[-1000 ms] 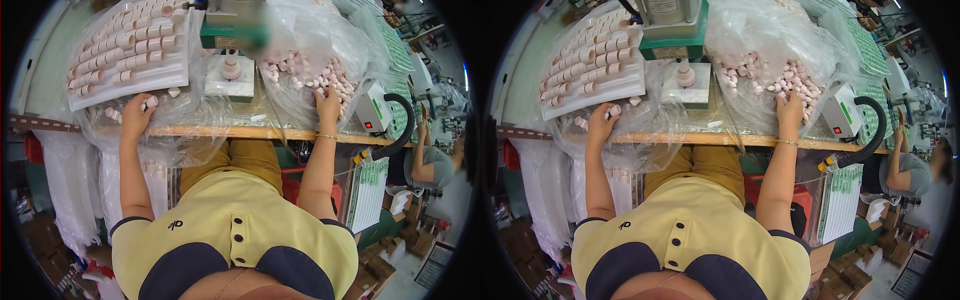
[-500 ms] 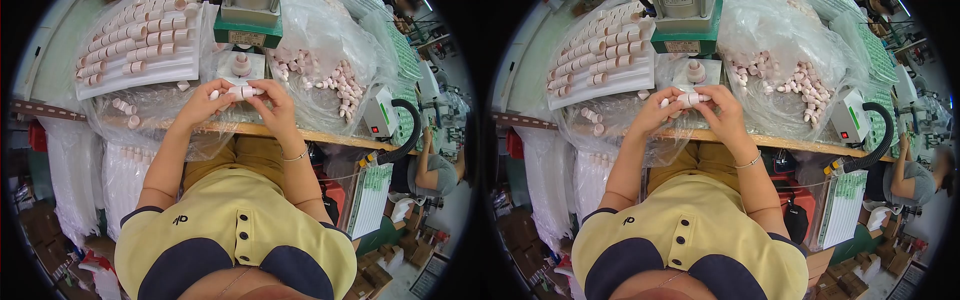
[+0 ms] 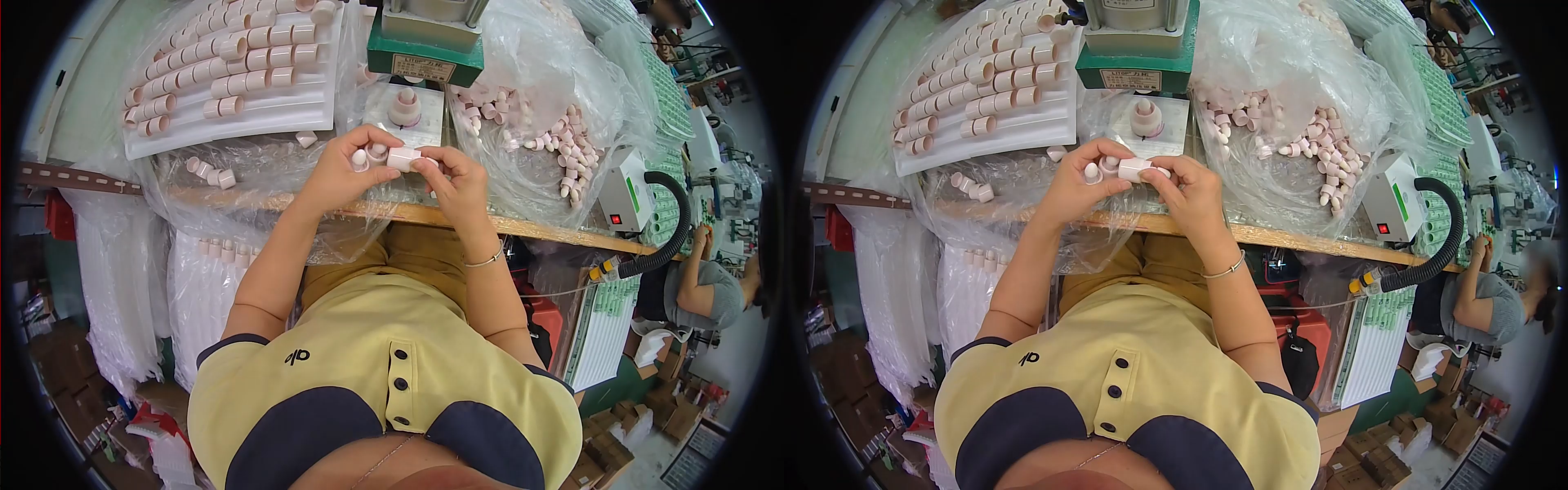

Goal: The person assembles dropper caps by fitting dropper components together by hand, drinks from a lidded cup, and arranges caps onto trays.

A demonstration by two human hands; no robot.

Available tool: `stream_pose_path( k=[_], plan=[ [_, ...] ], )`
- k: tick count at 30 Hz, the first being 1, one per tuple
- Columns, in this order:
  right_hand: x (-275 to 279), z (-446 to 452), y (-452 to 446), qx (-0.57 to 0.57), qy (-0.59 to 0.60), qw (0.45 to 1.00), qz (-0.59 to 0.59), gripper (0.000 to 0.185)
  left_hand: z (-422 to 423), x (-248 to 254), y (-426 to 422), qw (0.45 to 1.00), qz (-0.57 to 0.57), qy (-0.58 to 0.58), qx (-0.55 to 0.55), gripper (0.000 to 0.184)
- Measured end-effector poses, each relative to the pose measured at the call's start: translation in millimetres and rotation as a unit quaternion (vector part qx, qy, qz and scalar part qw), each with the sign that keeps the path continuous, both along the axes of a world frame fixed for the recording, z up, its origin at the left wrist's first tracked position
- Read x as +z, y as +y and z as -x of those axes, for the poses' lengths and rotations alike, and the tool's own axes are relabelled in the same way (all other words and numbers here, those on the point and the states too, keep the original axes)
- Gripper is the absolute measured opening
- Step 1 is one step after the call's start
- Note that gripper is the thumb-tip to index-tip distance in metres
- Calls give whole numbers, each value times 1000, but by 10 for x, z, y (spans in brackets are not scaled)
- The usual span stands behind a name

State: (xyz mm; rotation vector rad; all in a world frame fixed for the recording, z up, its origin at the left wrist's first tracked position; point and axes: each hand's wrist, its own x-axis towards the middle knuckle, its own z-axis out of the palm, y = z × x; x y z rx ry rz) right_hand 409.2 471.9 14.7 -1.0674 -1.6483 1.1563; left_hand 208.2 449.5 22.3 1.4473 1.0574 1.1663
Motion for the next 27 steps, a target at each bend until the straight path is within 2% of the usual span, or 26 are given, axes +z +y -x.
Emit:
stream_pose_path(
  k=[1, 3, 4, 7, 10, 12, 13, 15, 17, 19, 20, 21, 22, 23, 25, 27],
  plan=[
    [-6, 9, -1, 0, 0, 1000, 0, 17, -22, 7, -12, 1000, 0, 0, 0, 32],
    [-13, 19, -8, 7, 133, 978, 158, 18, -84, 18, -36, 985, -137, 89, 56, 33],
    [-1, 17, -23, 7, 133, 978, 158, 18, -111, 33, -45, 985, -137, 89, 55, 33],
    [67, 3, -60, 8, 103, 987, 123, 20, -207, 56, -66, 987, -107, 98, 62, 29],
    [104, -86, 57, 3, 63, 992, 111, 26, -339, 50, 40, 977, -106, 160, 95, 39],
    [74, -122, 207, -85, 36, 995, 47, 30, -379, 5, 248, 889, -246, 249, 295, 47],
    [60, -106, 294, -83, 37, 995, 48, 30, -368, -52, 379, 888, -245, 251, 297, 47],
    [57, -41, 508, -126, -74, 986, -79, 31, -324, -171, 651, 893, -202, 307, 260, 54],
    [102, 117, 672, -100, -55, 990, -89, 29, -294, -148, 687, 902, -174, 292, 264, 49],
    [57, 256, 811, -85, -106, 970, -202, 31, -231, -95, 585, 942, -140, 139, 271, 54],
    [35, 309, 818, -97, -160, 960, -206, 36, -192, -64, 500, 942, -142, 140, 268, 54],
    [53, 353, 827, -100, -159, 960, -207, 36, -137, -26, 386, 956, -121, 61, 259, 58],
    [75, 402, 829, -98, -232, 944, -216, 40, -85, -3, 287, 963, -97, -18, 250, 62],
    [82, 436, 824, -92, -303, 922, -223, 43, -38, 5, 215, 963, -97, -17, 252, 62],
    [63, 441, 817, -89, -294, 932, -190, 46, 27, 21, 90, 977, -51, -98, 185, 76],
    [58, 403, 766, -89, -286, 941, -156, 49, 11, 71, -16, 980, -21, -110, 165, 79]
  ],
)
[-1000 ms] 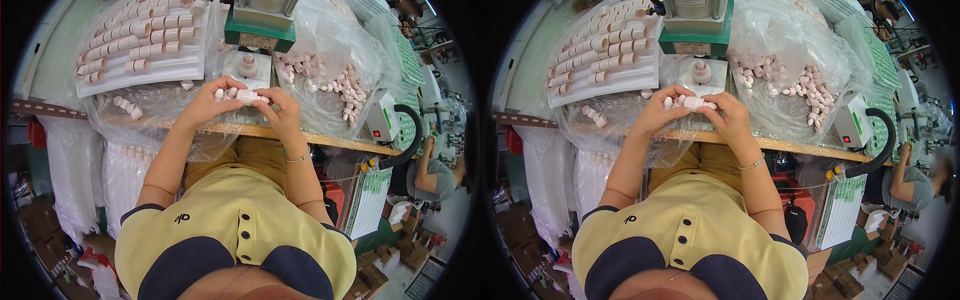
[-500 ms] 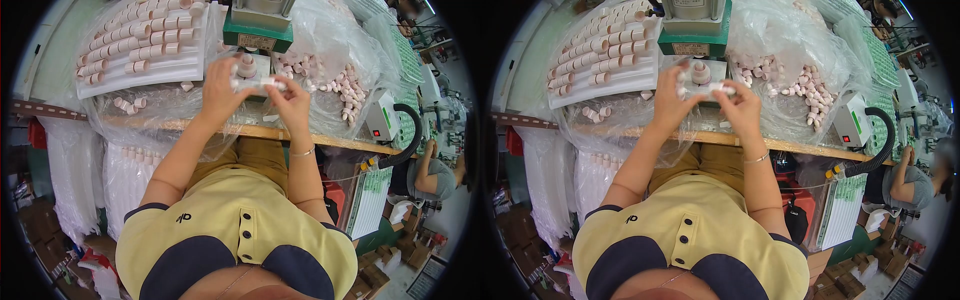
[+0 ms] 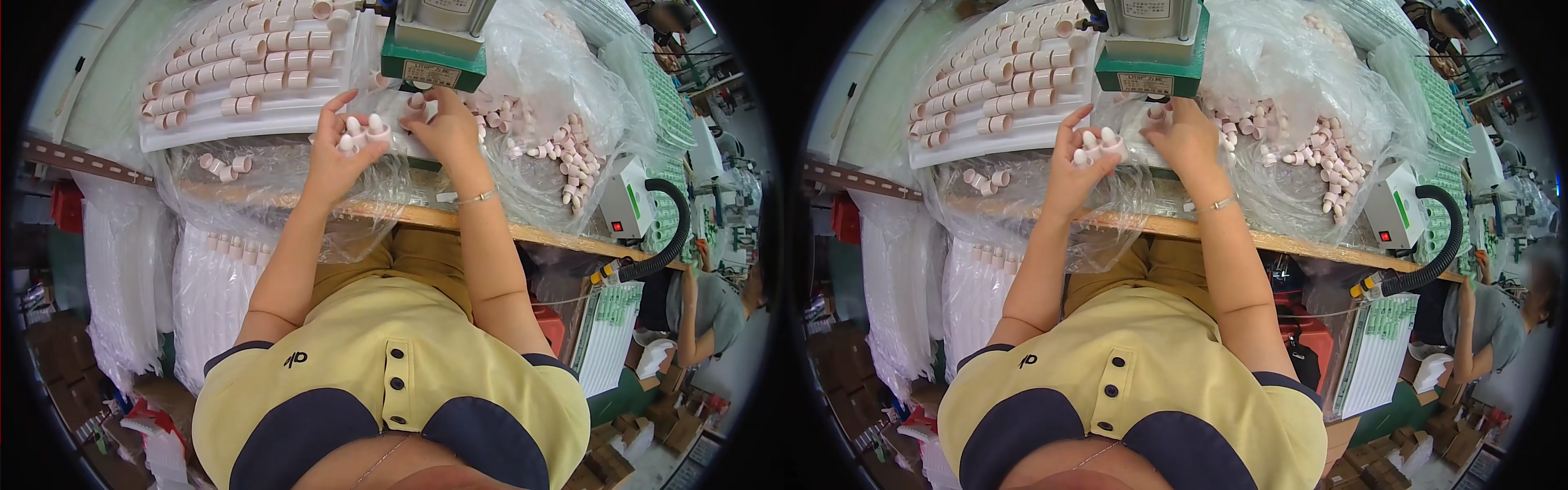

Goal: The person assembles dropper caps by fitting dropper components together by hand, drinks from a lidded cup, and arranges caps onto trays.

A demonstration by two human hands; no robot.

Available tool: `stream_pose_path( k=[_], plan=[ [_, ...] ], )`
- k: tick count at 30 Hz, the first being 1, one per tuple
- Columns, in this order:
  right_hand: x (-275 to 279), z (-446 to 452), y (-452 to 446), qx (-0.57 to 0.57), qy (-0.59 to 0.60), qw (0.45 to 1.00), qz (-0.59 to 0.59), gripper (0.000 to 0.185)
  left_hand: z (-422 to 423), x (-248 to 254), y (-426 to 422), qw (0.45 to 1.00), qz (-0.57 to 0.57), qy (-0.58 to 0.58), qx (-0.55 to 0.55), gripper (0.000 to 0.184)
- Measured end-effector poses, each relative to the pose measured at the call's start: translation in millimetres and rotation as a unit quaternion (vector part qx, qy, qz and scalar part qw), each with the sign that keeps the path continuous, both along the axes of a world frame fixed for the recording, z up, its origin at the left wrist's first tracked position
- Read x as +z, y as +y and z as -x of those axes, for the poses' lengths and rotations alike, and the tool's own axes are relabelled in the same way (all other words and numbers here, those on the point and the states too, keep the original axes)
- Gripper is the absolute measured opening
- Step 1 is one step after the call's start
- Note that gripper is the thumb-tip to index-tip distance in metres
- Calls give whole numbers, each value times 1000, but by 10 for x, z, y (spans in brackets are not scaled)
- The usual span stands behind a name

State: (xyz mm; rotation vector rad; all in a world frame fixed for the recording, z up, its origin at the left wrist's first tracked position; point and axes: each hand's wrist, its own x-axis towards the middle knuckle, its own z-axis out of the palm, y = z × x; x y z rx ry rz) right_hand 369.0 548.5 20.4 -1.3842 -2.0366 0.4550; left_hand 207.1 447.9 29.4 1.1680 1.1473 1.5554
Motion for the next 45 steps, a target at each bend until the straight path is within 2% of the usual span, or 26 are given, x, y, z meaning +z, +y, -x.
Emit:
stream_pose_path(
  k=[3, 5, 6, 8, 9, 11, 13, 14, 16, 18, 20, 22, 24, 26, 28, 30, 32, 34, 36, 37, 38, 39, 40, 41, 42, 45],
  plan=[
    [56, -222, -270, 4, 95, 992, -77, 48, -86, -43, -39, 998, 15, -8, -53, 87],
    [89, -459, -483, 60, 262, 951, 155, 43, -207, -82, -65, 997, 11, -2, -82, 92],
    [82, -579, -594, 52, 262, 951, 156, 43, -298, -85, -80, 992, 12, 19, -127, 95],
    [97, -817, -789, 120, 360, 896, 230, 35, -559, -112, -109, 976, -1, 93, -198, 101],
    [118, -940, -901, 108, 349, 901, 236, 30, -719, -159, -128, 965, -13, 149, -217, 103],
    [89, -1223, -1126, 77, 316, 913, 246, 18, -1125, -243, -215, 942, 21, -6, -334, 109],
    [-87, -1560, -1322, 20, 300, 920, 252, 7, -1473, -333, -278, 916, 84, 79, -383, 106],
    [-145, -1717, -1417, -12, 290, 926, 243, 10, -1645, -336, -304, 902, 119, 14, -415, 101],
    [-214, -2043, -1609, -73, 267, 925, 261, 13, -2136, -752, -339, 924, -45, 101, -367, 91],
    [-517, -2419, -1776, -119, 286, 916, 256, 18, -2366, -706, -430, 902, 39, 115, -413, 79],
    [-705, -2634, -1944, -157, 314, 905, 239, 21, -2773, -1018, -449, 878, 56, 132, -457, 75],
    [-876, -2839, -2097, -206, 342, 890, 221, 23, -3032, -1061, -467, 849, 111, 72, -511, 74],
    [-1053, -3080, -2217, -298, 467, 803, 219, 28, -3309, -1132, -445, 807, 168, 59, -563, 70],
    [-1169, -3276, -2281, -322, 472, 792, 216, 30, -3600, -1166, -415, 796, 171, 92, -573, 68],
    [-1011, -3208, -2303, -416, 534, 724, 136, 30, -3828, -1200, -412, 786, 176, 124, -579, 66],
    [-1045, -3317, -2288, -433, 529, 720, 116, 31, -3971, -1225, -418, 824, 98, 161, -534, 64],
    [-1041, -3332, -2270, -455, 608, 648, 57, 33, -4002, -1207, -424, 848, 94, 148, -501, 65],
    [-1181, -3389, -2310, -457, 617, 637, 64, 32, -3986, -1166, -434, 893, 85, 120, -426, 65],
    [-1675, -3775, -2374, -191, 724, 646, 150, 26, -3917, -1046, -456, 899, 97, 97, -416, 63],
    [-1446, -3448, -2261, -337, 736, 573, 127, 21, -3850, -916, -481, 895, 129, 74, -422, 62],
    [-1573, -3529, -2261, -332, 734, 577, 134, 21, -3791, -831, -479, 890, 160, 50, -425, 60],
    [-1777, -3655, -2281, -269, 798, 525, 122, 19, -3806, -818, -493, 892, 157, 57, -419, 59],
    [-1508, -3380, -2224, -204, 854, 466, 112, 18, -3902, -938, -506, 912, 104, 75, -391, 57],
    [-1193, -3136, -2094, -365, 831, 412, 80, 18, -3966, -987, -519, 919, 75, 75, -380, 55],
    [-1062, -2943, -2082, -366, 827, 415, 97, 18, -3927, -1016, -546, 926, 51, 76, -367, 54],
    [-968, -2556, -2114, -351, 738, 565, 109, 22, -3301, -824, -589, 934, -3, 67, -351, 44]
  ],
)
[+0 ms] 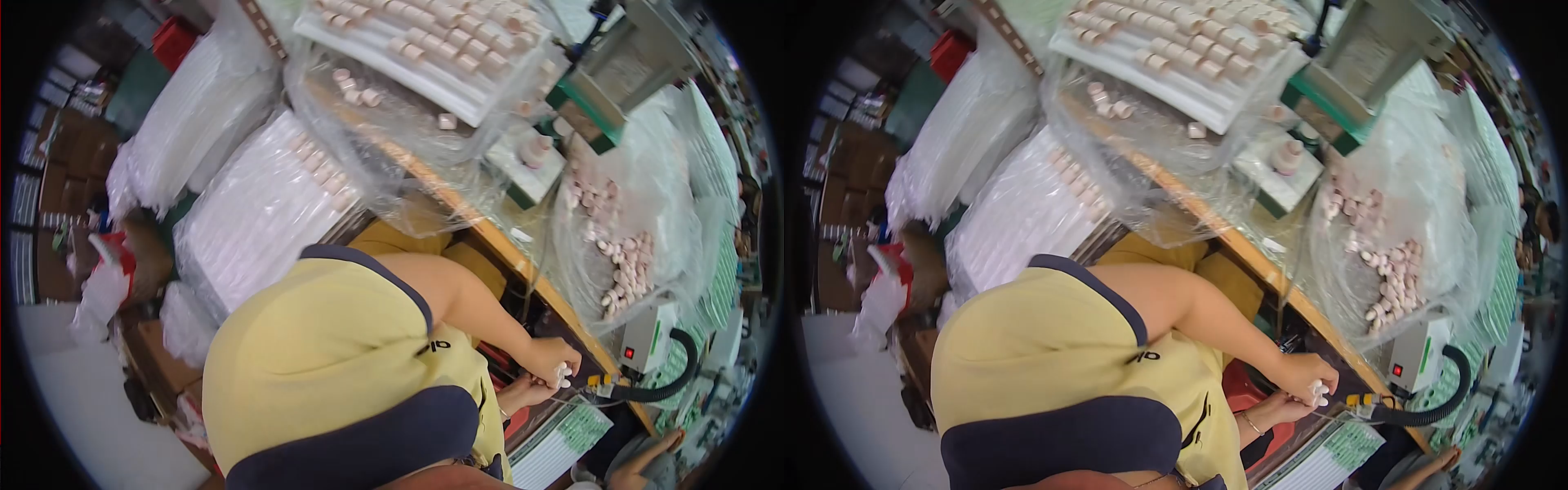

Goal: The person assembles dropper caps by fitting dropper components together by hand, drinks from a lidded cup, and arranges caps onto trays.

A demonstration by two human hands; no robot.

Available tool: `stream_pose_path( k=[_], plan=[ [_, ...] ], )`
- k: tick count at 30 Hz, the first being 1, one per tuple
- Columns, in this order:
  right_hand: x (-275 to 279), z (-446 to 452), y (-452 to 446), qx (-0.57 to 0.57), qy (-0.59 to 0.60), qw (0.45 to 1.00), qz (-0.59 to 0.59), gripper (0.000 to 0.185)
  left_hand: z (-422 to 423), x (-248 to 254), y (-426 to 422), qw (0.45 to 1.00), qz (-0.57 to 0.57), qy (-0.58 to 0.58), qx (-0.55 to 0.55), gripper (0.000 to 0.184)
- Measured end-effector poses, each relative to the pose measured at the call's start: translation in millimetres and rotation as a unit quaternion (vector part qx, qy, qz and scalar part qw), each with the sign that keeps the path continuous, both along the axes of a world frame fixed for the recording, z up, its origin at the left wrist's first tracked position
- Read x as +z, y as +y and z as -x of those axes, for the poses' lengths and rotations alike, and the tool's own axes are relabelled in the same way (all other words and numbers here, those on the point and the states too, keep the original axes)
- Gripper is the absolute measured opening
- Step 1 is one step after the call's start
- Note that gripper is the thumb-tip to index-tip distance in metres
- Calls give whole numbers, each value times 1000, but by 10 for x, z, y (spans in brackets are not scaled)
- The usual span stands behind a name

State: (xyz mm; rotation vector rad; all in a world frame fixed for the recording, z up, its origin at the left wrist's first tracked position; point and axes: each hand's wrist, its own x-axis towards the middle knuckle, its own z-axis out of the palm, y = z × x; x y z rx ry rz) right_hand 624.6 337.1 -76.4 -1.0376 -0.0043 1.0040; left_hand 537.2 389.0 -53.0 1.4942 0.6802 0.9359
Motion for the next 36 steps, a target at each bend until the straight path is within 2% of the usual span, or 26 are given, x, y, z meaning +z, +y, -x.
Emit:
stream_pose_path(
  k=[1, 4, 5, 6, 7, 8, 9, 11, 12, 14, 15, 17, 24, 26, 27, 29, 30, 32, 33, 35, 36],
  plan=[
    [36, 89, 8, 24, -53, 998, -5, 24, 311, 117, -1, 999, -38, -19, -7, 40],
    [404, 516, 58, 91, -211, 972, -42, 30, 1714, 627, -146, 1000, -6, -2, 3, 39],
    [483, 628, 144, 94, -209, 972, -42, 30, 2251, 841, -249, 999, 20, 29, 15, 42],
    [533, 723, 219, 78, -318, 943, -55, 33, 2783, 1122, -410, 991, 97, 81, 46, 44],
    [553, 775, 266, 61, -422, 902, -70, 35, 3260, 1089, -586, 980, 142, 92, 107, 44],
    [550, 743, 331, 68, -470, 876, -86, 35, 3752, 1132, -768, 958, 75, 188, 203, 41],
    [581, 755, 420, 70, -469, 876, -89, 35, 4171, 1175, -984, 907, 85, 270, 311, 39],
    [710, 795, 612, 61, -470, 874, -105, 33, 5049, 1016, -1399, 800, 108, 405, 429, 40],
    [746, 818, 715, 65, -471, 873, -108, 33, 5409, 874, -1536, 751, 100, 444, 478, 40],
    [813, 875, 913, 136, -500, 849, -100, 33, 6022, 497, -1673, 718, 134, 454, 510, 41],
    [868, 921, 1013, 140, -505, 846, -100, 33, 6148, 441, -1622, 720, 140, 450, 510, 41],
    [954, 1019, 1172, 196, -609, 764, -80, 34, 6309, 315, -1504, 700, 250, 457, 489, 41],
    [937, 965, 1600, 222, -640, 732, -70, 36, 6690, 59, -1353, 695, 304, 507, 410, 50],
    [770, 752, 1841, 244, -758, 605, -2, 34, 6808, 17, -1415, 713, 276, 500, 408, 55],
    [674, 691, 1937, 244, -758, 605, -1, 34, 6848, 2, -1474, 712, 276, 501, 408, 55],
    [461, 567, 2099, 120, -914, 387, -3, 35, 6801, -41, -1634, 658, 98, 575, 477, 46],
    [348, 506, 2163, 121, -915, 385, -2, 35, 6739, -35, -1662, 659, 100, 574, 476, 46],
    [179, 407, 2277, 239, -904, 339, 105, 42, 6589, -1, -1705, 575, 201, 564, 558, 35],
    [187, 425, 2297, 239, -904, 340, 104, 42, 6524, -55, -1757, 574, 201, 564, 559, 35],
    [207, 463, 2308, 267, -871, 395, 117, 41, 6416, -286, -1865, 541, 156, 564, 603, 24],
    [200, 469, 2302, 263, -870, 398, 120, 41, 6399, -384, -1923, 544, 151, 565, 602, 24]
  ],
)
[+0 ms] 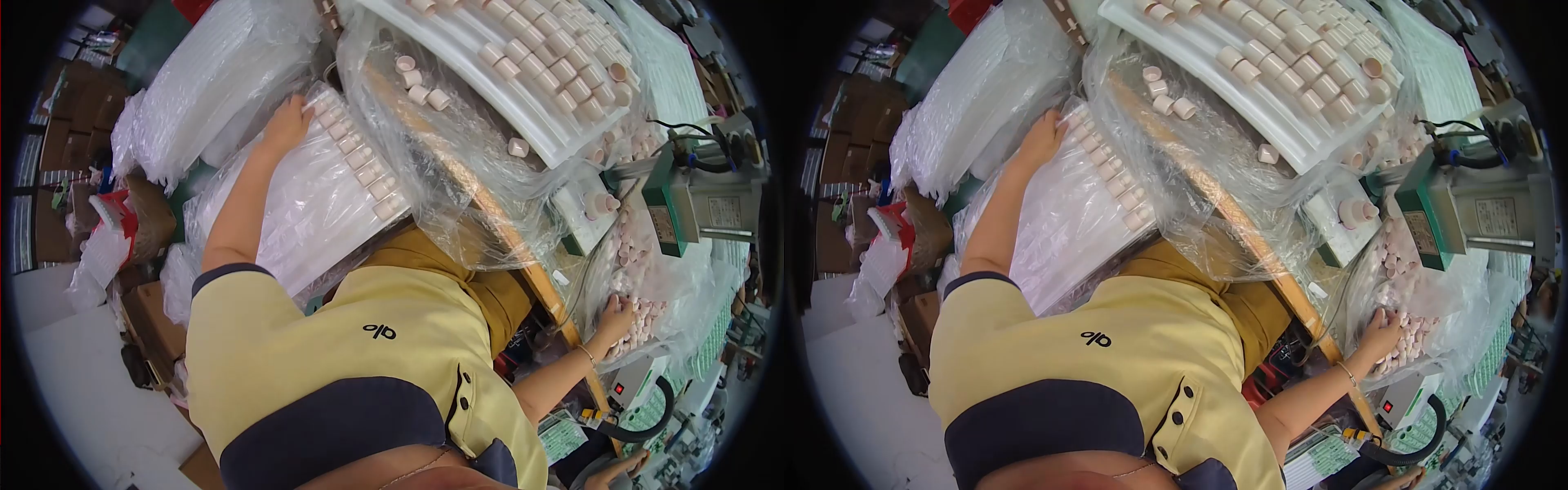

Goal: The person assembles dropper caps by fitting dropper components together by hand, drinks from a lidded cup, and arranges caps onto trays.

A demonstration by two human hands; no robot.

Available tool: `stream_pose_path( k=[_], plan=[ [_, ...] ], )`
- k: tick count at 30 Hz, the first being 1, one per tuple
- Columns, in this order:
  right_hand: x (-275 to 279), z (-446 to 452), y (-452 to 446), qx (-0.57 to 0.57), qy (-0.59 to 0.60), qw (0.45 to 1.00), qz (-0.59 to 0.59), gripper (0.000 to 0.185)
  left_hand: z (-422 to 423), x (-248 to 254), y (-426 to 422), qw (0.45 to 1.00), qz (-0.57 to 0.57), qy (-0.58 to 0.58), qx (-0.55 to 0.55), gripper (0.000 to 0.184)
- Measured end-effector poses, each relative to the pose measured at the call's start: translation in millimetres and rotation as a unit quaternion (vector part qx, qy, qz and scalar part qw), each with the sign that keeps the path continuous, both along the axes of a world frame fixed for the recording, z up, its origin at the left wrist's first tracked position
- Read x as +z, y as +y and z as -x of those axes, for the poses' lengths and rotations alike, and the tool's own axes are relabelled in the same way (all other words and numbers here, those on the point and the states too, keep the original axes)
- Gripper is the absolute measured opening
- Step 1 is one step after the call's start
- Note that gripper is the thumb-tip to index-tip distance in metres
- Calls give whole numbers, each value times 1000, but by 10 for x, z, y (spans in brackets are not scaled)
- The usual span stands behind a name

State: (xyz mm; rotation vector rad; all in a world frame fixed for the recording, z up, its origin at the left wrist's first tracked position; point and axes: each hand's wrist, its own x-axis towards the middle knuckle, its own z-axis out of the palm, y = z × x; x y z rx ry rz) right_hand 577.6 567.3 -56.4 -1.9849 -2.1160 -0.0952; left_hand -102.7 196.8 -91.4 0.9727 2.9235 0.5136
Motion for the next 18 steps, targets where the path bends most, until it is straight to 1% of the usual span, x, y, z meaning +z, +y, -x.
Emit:
stream_pose_path(
  k=[2, 3, 5, 6, 8, 9, 10, 11, 13, 14, 15, 16, 17, 18],
  plan=[
    [11, 29, 9, -14, 14, 1000, 22, 40, -14, -114, -39, 985, -76, 143, -59, 18],
    [68, -30, -21, -37, 21, 999, 9, 40, -105, 71, 183, 981, -92, 148, -81, 18],
    [150, -16, -121, 71, 40, 996, 44, 39, -372, 695, 349, 989, -78, 102, -72, 14],
    [181, 8, -179, 61, 66, 995, 48, 38, -497, 960, 567, 988, -82, 102, -85, 14],
    [150, -39, -161, 46, 51, 996, 54, 37, -930, 1365, 1057, 943, -226, 78, -230, 20],
    [96, -80, -156, 42, 39, 996, 64, 36, -1029, 1452, 1289, 923, -240, 82, -290, 24],
    [-7, -176, -119, 60, 29, 997, 30, 35, -1053, 1493, 1531, 898, -256, 87, -349, 29],
    [93, -114, -180, 50, 28, 998, 27, 35, -1050, 1506, 1723, 893, -259, 84, -357, 29],
    [418, 177, -423, 29, -46, 997, -53, 36, -1034, 1531, 2073, 878, -241, 119, -396, 36],
    [460, 210, -504, 8, -4, 998, -69, 31, -1010, 1522, 2195, 873, -244, 117, -405, 36],
    [516, 229, -568, -2, -5, 997, -71, 31, -970, 1502, 2291, 876, -221, 130, -408, 37],
    [579, 242, -628, -4, 80, 996, -45, 28, -946, 1495, 2350, 879, -197, 144, -410, 38],
    [629, 255, -690, -5, 165, 986, -21, 26, -929, 1505, 2381, 875, -200, 143, -417, 38],
    [663, 275, -757, 5, 213, 977, -21, 24, -894, 1516, 2395, 867, -203, 156, -427, 38]
  ],
)
